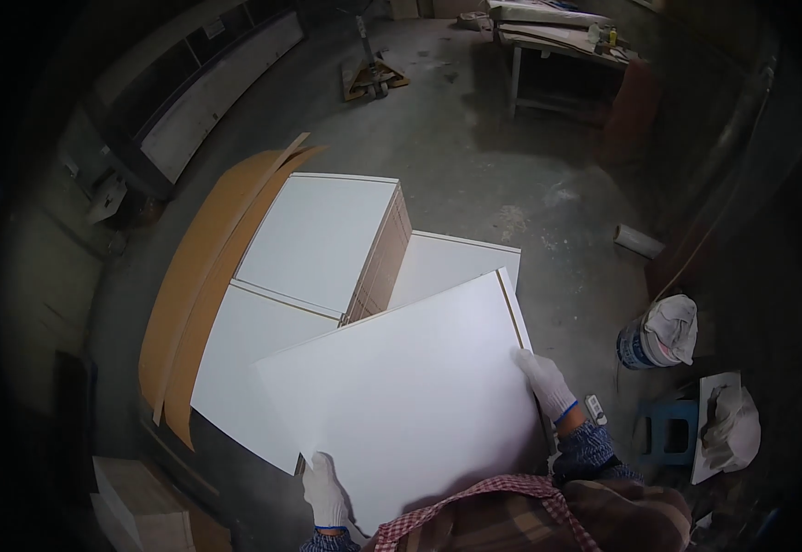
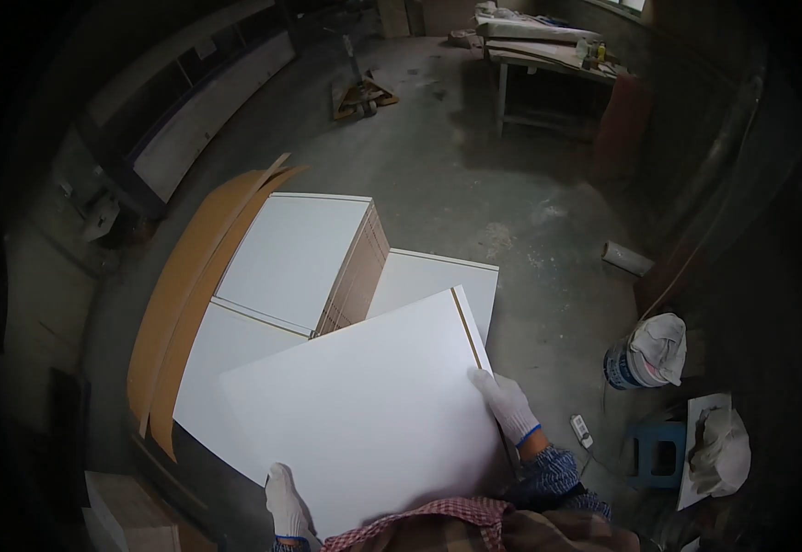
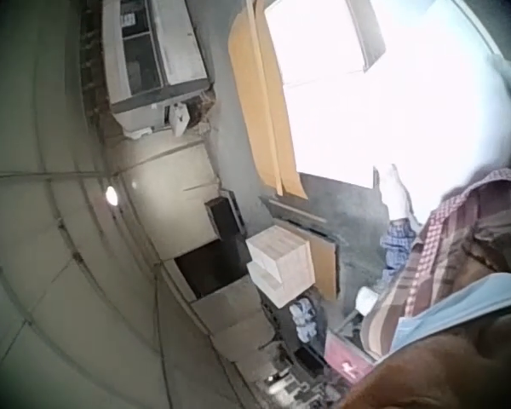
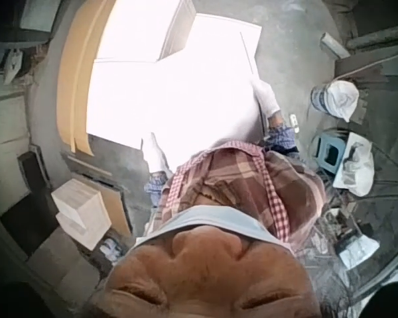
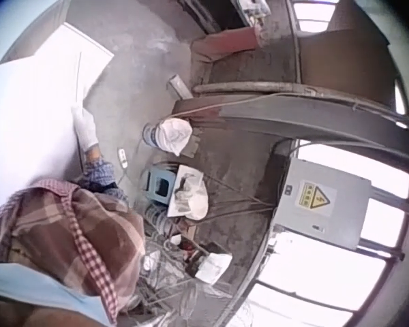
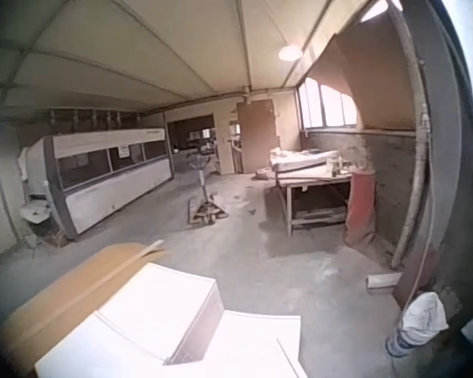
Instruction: Cleaning white furniture panels with a cloth and stacking them in a workshop.
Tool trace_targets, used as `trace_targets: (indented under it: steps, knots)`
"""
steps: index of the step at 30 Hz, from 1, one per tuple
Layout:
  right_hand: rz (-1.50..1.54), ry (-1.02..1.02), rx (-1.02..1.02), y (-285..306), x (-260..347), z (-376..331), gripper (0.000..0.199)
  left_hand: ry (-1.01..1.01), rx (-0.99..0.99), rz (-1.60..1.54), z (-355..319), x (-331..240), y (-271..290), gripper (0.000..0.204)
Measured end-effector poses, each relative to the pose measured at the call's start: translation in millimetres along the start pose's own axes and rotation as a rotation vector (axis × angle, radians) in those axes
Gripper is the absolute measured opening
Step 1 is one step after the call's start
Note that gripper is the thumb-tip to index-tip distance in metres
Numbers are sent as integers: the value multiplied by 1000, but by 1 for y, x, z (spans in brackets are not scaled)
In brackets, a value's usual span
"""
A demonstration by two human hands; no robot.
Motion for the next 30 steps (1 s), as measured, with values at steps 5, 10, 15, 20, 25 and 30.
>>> trace_targets:
  steps: [5, 10, 15, 20, 25, 30]
  knots:
    - [-178, 20, 176, 96, 32, 117, 74, 246, -78, 145, -51, 10, -121, 84]
    - [-531, 32, 276, 128, 39, 224, 86, 559, 71, 177, -57, 48, -215, 91]
    - [-772, 18, 373, 115, 40, 305, 89, 529, -20, -347, -61, 52, -298, 86]
    - [-834, 88, 485, 75, 49, 399, 88, 586, -106, -513, -28, 65, -354, 77]
    - [-744, 112, 552, 39, 71, 460, 99, 525, -46, -421, 5, 71, -378, 72]
    - [-825, 207, 536, 24, 77, 501, 92, 717, 65, -547, 16, 53, -394, 80]
Point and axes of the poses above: each hand's wrist, its own z-axis towards the middle knuckle, its own y-axis out of the back of the hand, x = y × z, the point moved 1 cm from there along z, towards the middle knuckle, and after that the axes turned 11 degrees about -z, right-handed, at the moved point
